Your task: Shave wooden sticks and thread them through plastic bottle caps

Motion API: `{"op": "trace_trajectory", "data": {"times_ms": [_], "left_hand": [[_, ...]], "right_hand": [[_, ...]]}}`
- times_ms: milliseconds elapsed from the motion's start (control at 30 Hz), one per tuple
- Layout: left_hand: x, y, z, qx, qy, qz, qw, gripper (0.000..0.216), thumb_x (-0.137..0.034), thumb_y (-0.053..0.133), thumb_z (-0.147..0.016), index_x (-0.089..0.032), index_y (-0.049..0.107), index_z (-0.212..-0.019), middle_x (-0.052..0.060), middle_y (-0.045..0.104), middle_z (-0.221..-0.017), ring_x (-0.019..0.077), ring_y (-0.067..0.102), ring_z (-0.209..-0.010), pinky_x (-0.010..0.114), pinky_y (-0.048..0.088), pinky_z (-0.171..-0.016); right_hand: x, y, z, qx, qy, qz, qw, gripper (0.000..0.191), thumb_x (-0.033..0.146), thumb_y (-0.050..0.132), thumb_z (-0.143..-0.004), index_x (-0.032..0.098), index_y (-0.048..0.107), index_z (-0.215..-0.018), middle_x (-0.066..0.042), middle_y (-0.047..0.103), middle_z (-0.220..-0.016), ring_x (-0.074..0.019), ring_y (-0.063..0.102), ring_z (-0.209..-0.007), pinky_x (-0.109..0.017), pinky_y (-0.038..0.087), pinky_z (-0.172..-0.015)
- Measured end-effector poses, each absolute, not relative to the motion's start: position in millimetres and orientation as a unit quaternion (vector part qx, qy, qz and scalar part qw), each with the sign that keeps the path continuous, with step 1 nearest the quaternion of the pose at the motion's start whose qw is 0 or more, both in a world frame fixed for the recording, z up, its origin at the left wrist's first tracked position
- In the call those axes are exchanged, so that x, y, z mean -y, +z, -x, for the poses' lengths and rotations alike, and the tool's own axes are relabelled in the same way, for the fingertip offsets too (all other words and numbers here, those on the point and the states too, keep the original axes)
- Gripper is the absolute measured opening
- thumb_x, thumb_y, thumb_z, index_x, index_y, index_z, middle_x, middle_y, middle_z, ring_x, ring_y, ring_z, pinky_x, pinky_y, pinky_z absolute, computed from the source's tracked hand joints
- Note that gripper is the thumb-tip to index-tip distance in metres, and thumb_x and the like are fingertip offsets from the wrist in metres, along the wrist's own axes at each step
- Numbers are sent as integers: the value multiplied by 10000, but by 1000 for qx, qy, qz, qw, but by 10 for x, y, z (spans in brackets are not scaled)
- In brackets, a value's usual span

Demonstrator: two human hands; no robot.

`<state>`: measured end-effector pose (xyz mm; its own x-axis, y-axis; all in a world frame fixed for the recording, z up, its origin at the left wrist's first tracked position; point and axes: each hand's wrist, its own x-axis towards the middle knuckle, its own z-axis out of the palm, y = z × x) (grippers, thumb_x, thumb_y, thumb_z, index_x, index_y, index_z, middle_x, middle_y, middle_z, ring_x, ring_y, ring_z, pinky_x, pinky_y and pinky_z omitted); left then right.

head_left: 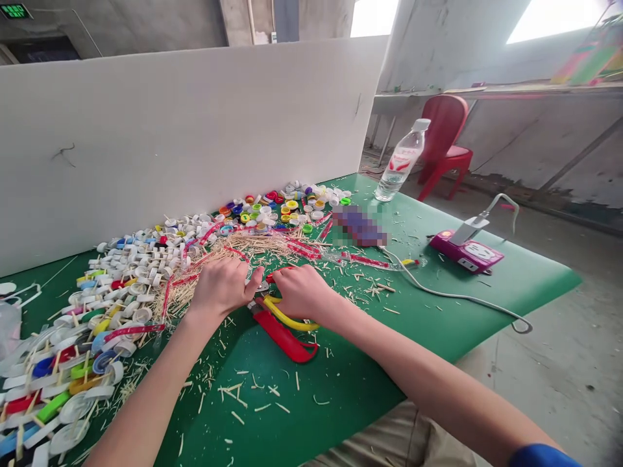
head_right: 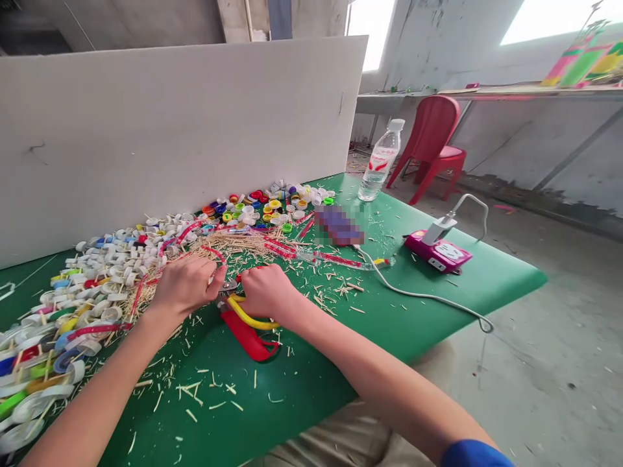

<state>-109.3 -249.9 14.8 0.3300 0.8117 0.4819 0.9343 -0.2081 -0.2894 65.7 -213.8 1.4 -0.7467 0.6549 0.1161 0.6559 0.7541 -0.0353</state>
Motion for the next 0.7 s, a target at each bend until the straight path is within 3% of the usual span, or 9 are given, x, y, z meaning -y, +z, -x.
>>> {"op": "trace_trajectory", "data": {"times_ms": [700], "left_hand": [[2485, 105, 1092, 616, -125, 759, 170, 590, -407, 212, -967, -187, 592, -573, 99, 651, -625, 200, 564, -589, 323, 308, -562]], "right_hand": [[2178, 31, -639, 934, -9, 354, 39, 627, 685, 312, -881, 169, 668, -862, -86, 709, -819, -207, 652, -717, -285, 319, -554]]}}
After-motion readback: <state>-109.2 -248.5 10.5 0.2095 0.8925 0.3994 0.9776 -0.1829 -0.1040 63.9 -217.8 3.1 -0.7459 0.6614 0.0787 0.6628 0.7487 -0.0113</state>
